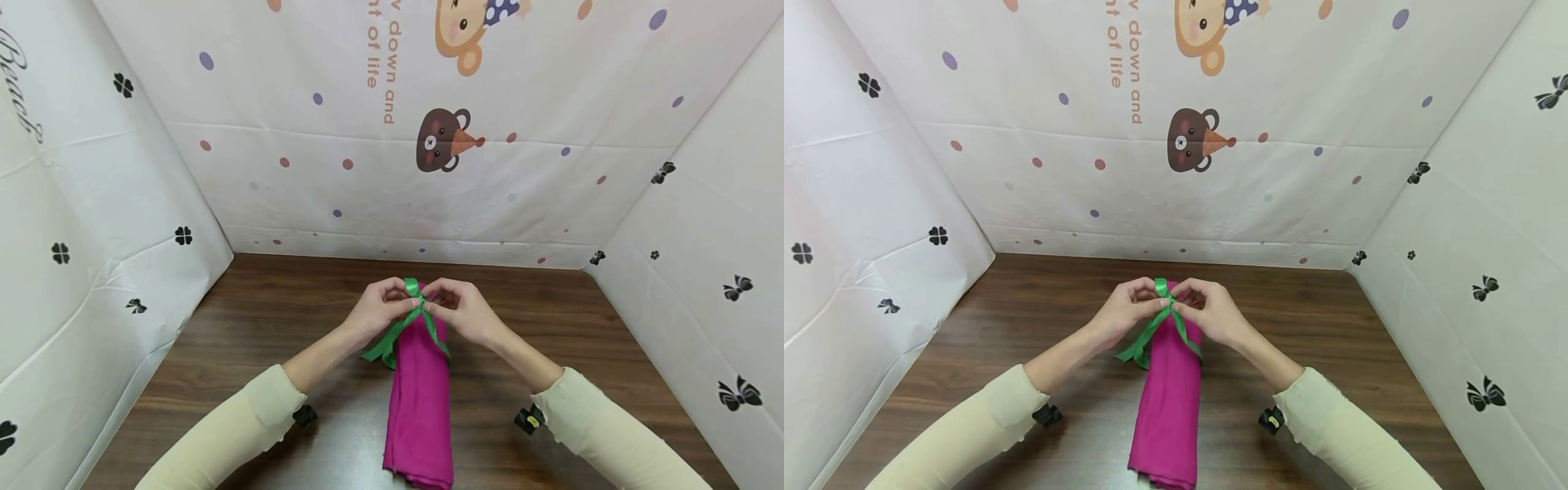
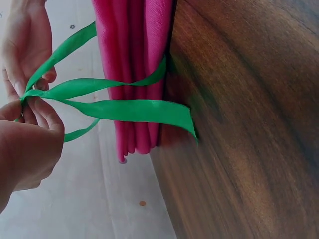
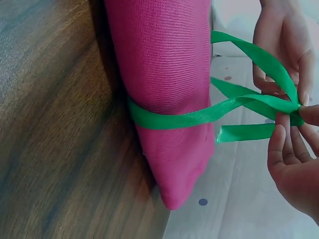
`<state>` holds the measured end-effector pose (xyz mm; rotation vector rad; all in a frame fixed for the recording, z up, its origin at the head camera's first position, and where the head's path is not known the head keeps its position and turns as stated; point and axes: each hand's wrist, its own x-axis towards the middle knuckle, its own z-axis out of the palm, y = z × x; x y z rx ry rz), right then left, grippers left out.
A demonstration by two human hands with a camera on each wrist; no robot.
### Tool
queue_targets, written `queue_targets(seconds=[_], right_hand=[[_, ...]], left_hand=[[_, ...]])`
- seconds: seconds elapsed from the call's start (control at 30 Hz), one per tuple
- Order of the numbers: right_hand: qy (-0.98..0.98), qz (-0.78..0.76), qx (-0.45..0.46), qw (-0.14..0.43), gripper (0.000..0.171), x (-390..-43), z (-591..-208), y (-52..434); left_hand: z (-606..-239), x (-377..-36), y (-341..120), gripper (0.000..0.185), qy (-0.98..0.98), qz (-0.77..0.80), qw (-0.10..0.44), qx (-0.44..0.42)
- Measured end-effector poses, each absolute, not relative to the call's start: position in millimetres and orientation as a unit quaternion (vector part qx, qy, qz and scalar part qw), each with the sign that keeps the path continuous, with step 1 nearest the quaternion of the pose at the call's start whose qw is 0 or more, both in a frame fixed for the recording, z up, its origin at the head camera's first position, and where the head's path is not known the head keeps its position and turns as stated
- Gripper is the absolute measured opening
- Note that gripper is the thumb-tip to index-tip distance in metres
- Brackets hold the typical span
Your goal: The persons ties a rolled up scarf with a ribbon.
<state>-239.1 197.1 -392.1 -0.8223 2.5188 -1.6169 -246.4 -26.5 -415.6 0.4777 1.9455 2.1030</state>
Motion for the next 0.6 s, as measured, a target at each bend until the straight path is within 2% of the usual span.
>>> queue_targets(seconds=[0.37,0.6], right_hand=[[0.819,-0.500,-0.281,0.011,0.005,-241.2,-391.2,203.5],[0.837,-0.456,-0.301,-0.019,0.008,-240.3,-387.3,211.4]], left_hand=[[-414.2,-244.0,-30.3,0.009,0.673,0.714,0.107,0.161],[-411.7,-242.2,-32.4,0.015,0.680,0.713,0.082,0.149]])
